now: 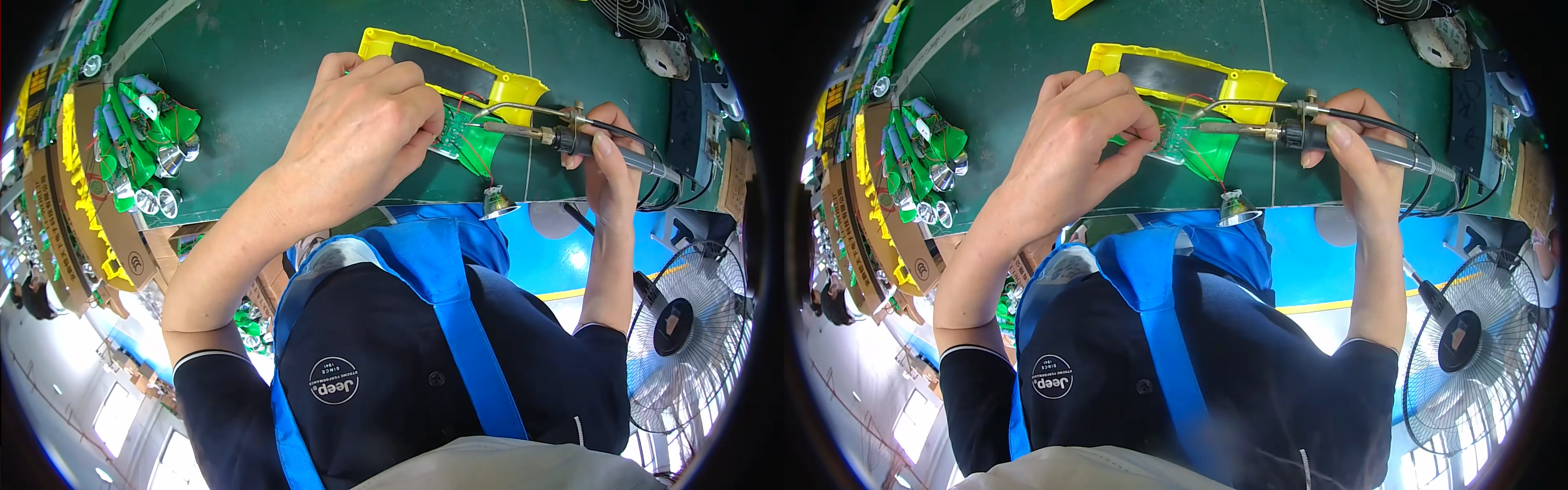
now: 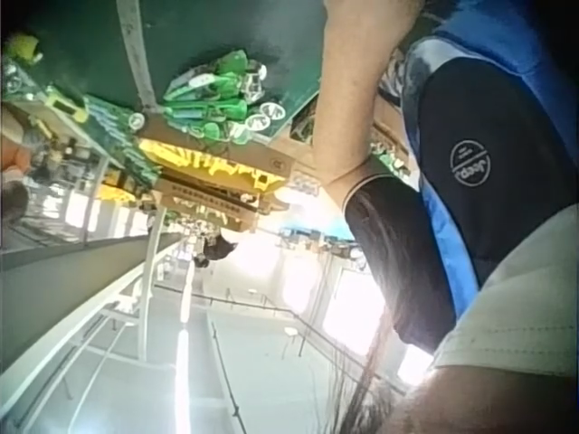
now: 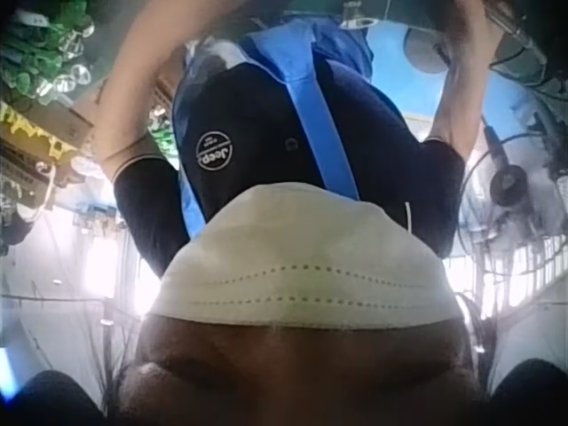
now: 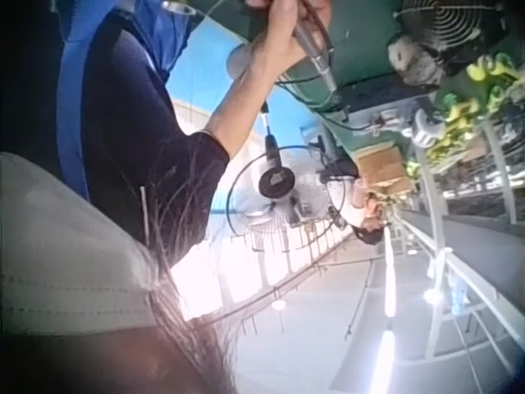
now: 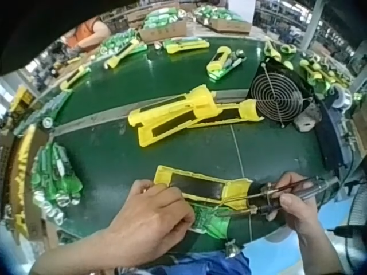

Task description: Soldering internal wiring and circuit boards during the assembly of hand-held flashlights.

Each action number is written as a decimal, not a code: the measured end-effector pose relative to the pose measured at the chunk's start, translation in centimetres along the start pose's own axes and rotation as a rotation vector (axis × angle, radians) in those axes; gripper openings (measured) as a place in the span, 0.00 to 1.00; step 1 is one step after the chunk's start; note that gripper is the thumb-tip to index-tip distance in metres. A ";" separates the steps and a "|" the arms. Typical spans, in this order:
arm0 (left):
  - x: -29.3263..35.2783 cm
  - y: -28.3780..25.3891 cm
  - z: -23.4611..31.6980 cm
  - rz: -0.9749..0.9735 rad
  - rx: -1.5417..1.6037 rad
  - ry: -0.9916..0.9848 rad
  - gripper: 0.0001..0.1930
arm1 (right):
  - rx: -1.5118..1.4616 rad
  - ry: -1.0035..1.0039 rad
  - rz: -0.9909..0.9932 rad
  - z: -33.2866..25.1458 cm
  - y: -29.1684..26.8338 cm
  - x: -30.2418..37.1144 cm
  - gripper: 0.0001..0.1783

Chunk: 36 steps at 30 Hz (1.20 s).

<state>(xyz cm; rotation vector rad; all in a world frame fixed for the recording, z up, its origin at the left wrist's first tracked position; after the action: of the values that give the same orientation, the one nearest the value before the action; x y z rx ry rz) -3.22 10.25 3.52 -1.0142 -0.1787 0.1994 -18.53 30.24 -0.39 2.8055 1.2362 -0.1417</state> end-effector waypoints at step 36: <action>-0.3 -3.0 -1.6 0.148 -0.160 0.310 0.18 | 0.127 -0.627 0.145 -3.4 1.2 -2.0 0.20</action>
<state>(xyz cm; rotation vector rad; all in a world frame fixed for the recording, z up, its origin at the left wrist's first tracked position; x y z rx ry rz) -2.88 7.30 5.22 -1.2048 0.1651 0.1620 -18.85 28.31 3.23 2.5988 0.8903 -1.0242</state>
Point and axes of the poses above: each hand's wrist, its own x-axis away from the middle knuckle, its own y-axis out of the palm, z = x × y, the point moved 3 cm from there along -x, towards the middle knuckle, and after that the axes turned 14 degrees about -y, right-handed, at the moved point
